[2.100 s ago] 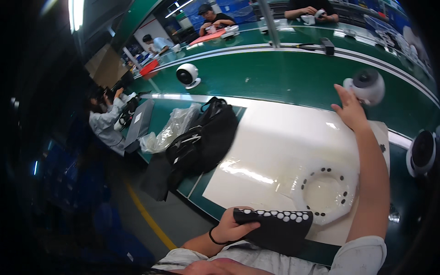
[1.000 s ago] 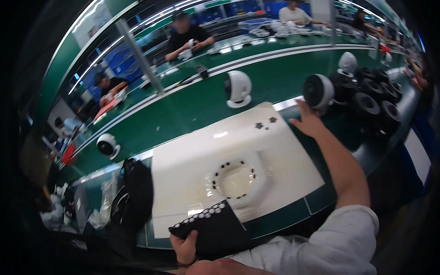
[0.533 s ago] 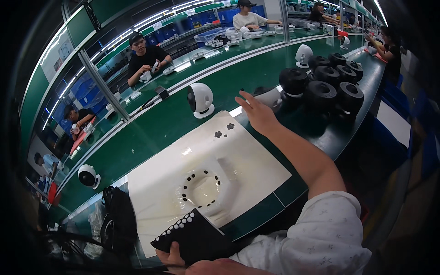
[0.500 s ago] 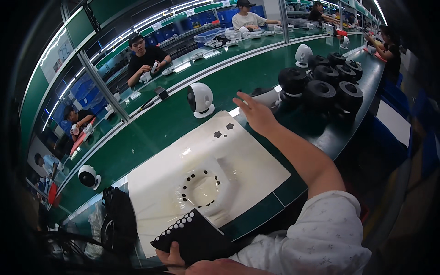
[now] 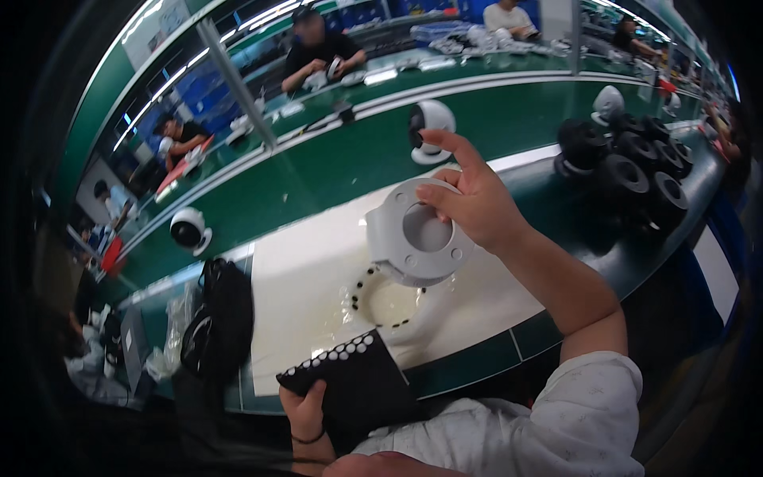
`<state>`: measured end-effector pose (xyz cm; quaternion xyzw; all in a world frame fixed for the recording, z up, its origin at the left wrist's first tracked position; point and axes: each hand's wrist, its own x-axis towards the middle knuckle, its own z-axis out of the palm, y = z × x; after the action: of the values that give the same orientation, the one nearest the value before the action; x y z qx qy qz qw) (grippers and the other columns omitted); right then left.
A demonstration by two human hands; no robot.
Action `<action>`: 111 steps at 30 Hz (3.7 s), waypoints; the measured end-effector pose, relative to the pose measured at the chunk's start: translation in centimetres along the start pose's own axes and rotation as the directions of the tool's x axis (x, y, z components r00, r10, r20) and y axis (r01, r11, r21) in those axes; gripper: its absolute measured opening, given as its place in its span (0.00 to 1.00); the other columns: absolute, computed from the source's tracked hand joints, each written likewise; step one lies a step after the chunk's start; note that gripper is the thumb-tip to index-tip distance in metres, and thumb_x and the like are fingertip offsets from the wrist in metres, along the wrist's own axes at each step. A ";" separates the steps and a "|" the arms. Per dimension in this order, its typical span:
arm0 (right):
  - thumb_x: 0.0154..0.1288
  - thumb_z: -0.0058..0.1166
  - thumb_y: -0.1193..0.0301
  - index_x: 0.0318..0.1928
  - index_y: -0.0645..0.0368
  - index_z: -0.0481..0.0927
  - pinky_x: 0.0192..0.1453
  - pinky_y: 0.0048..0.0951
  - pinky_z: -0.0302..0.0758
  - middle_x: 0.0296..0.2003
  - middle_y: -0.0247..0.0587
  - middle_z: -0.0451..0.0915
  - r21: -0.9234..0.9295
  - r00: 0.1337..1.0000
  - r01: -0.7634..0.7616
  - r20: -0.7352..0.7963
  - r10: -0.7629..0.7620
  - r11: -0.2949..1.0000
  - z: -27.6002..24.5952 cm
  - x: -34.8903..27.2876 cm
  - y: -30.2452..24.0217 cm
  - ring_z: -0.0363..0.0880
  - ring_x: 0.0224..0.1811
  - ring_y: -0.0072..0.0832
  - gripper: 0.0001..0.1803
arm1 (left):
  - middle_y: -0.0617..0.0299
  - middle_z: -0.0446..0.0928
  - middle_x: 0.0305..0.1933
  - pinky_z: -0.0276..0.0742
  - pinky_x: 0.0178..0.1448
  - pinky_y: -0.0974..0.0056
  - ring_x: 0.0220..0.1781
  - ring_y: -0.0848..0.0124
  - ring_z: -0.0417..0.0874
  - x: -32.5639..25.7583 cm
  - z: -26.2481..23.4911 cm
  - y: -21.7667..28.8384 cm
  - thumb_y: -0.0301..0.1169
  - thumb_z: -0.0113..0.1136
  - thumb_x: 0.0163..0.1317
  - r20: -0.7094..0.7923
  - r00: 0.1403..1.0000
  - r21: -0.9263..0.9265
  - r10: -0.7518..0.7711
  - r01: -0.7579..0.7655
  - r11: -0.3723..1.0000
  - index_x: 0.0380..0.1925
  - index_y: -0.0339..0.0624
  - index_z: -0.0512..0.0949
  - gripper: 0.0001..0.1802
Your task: The person attaches small rubber pads from a sheet to the bottoms of camera bases by hand and places the assembled cameras onto a conveyor belt.
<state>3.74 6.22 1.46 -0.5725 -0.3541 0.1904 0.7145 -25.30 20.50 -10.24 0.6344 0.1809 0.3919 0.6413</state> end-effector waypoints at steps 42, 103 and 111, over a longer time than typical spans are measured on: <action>0.51 0.52 0.78 0.59 0.60 0.59 0.60 0.31 0.57 0.29 0.30 0.71 -0.404 0.915 -0.001 0.369 0.164 0.915 2.1 0.5 0.0 0.67 0.50 0.27 0.32 | 0.56 0.73 0.23 0.66 0.27 0.69 0.23 0.69 0.72 -0.1 -1.0 -0.3 0.16 0.61 0.39 0.153 0.981 0.044 0.119 -0.127 0.991 0.22 0.31 0.73 0.08; 0.55 0.36 0.37 0.58 0.54 0.66 0.64 0.39 0.53 0.61 0.44 0.59 -0.654 0.759 0.595 0.648 -0.058 0.468 3.5 0.0 1.6 0.55 0.65 0.39 0.40 | 0.68 0.73 0.25 0.66 0.32 0.76 0.28 0.82 0.70 -0.1 0.2 0.0 0.15 0.60 0.46 0.093 0.995 -0.010 -0.022 0.023 1.000 0.30 0.32 0.75 0.09; 0.50 0.59 0.56 0.46 0.52 0.74 0.61 0.43 0.56 0.48 0.37 0.74 -0.573 0.666 0.746 0.634 -0.393 0.340 4.9 -3.0 -0.6 0.67 0.57 0.34 0.23 | 0.64 0.69 0.19 0.61 0.25 0.73 0.21 0.77 0.68 0.3 1.1 0.8 0.17 0.62 0.44 0.107 0.993 0.134 0.047 -0.061 0.989 0.24 0.33 0.76 0.06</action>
<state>-1.95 7.41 1.58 -0.6115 -0.7123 -0.1511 0.3095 -24.54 19.86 -9.27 0.7010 0.1565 0.3622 0.5941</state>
